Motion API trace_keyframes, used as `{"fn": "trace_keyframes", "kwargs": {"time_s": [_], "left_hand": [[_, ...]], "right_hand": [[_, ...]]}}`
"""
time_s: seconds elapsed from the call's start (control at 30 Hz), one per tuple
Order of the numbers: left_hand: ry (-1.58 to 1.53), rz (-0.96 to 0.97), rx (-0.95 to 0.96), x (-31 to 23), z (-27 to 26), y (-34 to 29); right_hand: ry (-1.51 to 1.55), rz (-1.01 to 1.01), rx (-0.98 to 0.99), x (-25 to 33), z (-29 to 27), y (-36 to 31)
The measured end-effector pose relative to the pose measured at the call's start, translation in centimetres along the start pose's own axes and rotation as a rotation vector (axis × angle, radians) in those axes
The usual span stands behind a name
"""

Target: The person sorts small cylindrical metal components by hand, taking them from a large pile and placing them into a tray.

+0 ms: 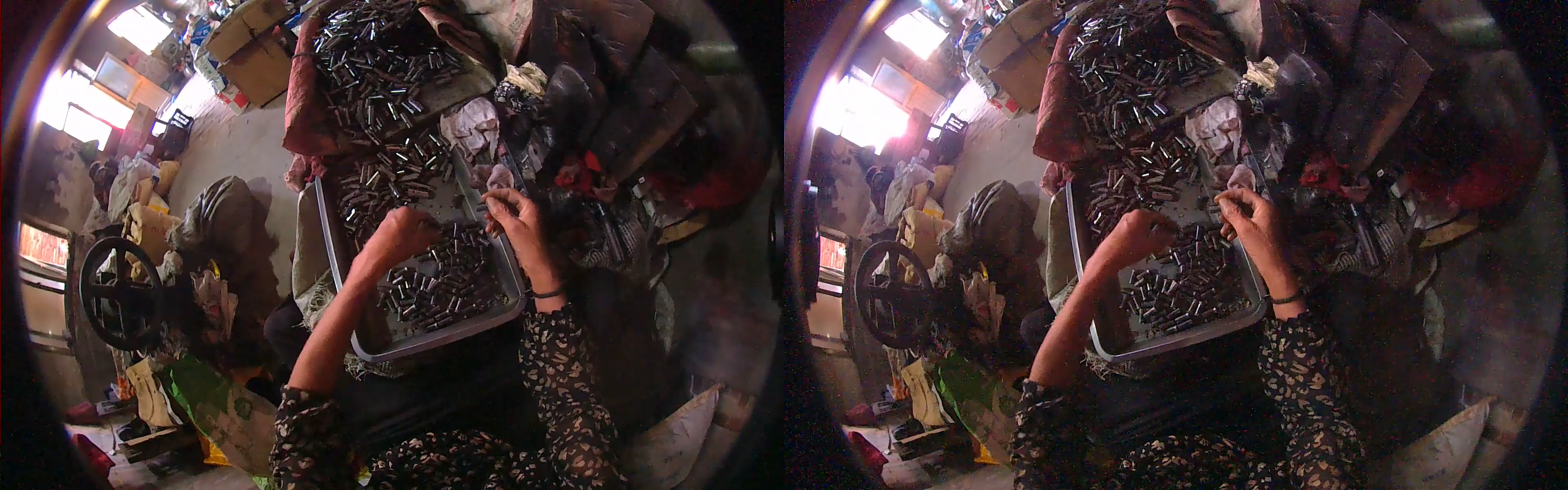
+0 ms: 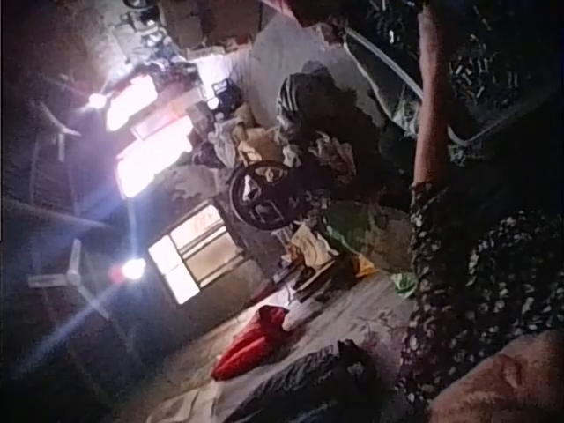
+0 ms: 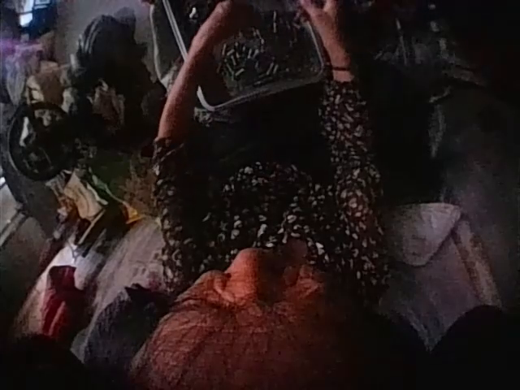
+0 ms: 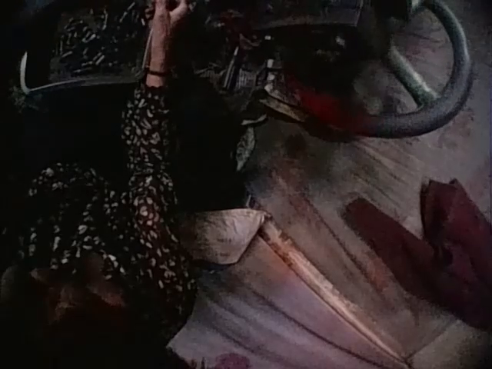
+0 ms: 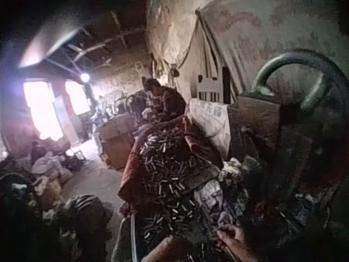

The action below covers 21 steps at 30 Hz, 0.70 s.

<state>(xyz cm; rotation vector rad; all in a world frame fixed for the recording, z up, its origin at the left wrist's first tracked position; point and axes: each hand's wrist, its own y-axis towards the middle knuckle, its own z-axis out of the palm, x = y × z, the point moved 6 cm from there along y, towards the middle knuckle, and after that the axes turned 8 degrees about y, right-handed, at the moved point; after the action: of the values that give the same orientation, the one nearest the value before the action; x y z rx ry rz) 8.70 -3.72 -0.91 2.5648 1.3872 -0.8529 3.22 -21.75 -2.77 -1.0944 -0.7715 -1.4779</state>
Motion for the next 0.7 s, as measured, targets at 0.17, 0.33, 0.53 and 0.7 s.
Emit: {"fn": "trace_keyframes", "kwargs": {"time_s": [0.17, 0.33, 0.53, 0.7], "left_hand": [[0.322, -0.219, -0.191, -0.6, 2.5, 4.6], [0.566, -0.059, -0.294, -2.1, 4.4, 6.4], [0.34, -0.251, -0.032, -1.8, 3.2, 5.4], [-1.136, -0.427, 0.027, -0.1, 3.4, 0.8]], "right_hand": [[-0.064, 0.026, 0.004, -0.2, 0.1, 0.0], [-0.054, 0.035, -0.038, 0.3, 0.3, -0.1], [-0.143, -0.027, -0.088, 0.9, -0.8, -0.4], [-0.296, -0.078, -0.039, 0.0, 0.0, -0.2]]}}
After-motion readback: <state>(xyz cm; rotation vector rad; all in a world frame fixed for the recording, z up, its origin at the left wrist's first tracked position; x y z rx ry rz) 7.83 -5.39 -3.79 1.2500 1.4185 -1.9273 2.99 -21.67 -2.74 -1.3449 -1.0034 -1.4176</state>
